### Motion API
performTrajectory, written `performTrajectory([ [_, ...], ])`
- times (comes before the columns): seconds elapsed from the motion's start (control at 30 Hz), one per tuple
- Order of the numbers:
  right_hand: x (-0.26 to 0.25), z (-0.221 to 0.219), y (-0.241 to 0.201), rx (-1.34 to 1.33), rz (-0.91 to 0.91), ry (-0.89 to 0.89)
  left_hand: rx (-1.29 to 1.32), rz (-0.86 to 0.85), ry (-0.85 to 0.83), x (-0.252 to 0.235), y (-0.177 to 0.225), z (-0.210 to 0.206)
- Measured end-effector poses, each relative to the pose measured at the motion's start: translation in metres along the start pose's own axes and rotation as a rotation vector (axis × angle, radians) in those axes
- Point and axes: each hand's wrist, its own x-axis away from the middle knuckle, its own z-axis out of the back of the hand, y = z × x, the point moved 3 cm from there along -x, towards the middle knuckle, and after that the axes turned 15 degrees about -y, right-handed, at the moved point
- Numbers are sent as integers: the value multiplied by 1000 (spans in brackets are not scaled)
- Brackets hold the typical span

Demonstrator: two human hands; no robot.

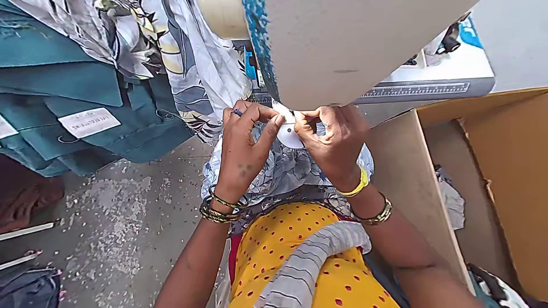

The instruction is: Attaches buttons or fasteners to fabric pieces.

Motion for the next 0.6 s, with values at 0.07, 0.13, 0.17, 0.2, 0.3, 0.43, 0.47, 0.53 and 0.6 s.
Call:
performTrajectory([
  [0.07,2,1,1,-44,-23,-6,-13,-30,51,0,2,0],
  [0.13,3,1,1,-62,-25,-2,-22,-75,103,-1,6,0],
  [0.17,4,1,1,-58,-17,5,-28,-95,119,-2,7,0],
  [0.2,5,0,1,-50,-10,13,-38,-109,125,-2,8,0],
  [0.3,4,-1,1,-25,6,31,-56,-117,120,-3,8,0],
  [0.43,1,-1,0,5,8,22,-47,-96,112,-2,7,-1],
  [0.47,0,-1,0,10,8,18,-46,-92,112,-2,7,-1],
  [0.53,0,-2,0,10,8,16,-44,-83,112,-2,6,-1],
  [0.6,0,-2,0,5,5,17,-41,-81,112,-2,6,-1],
])
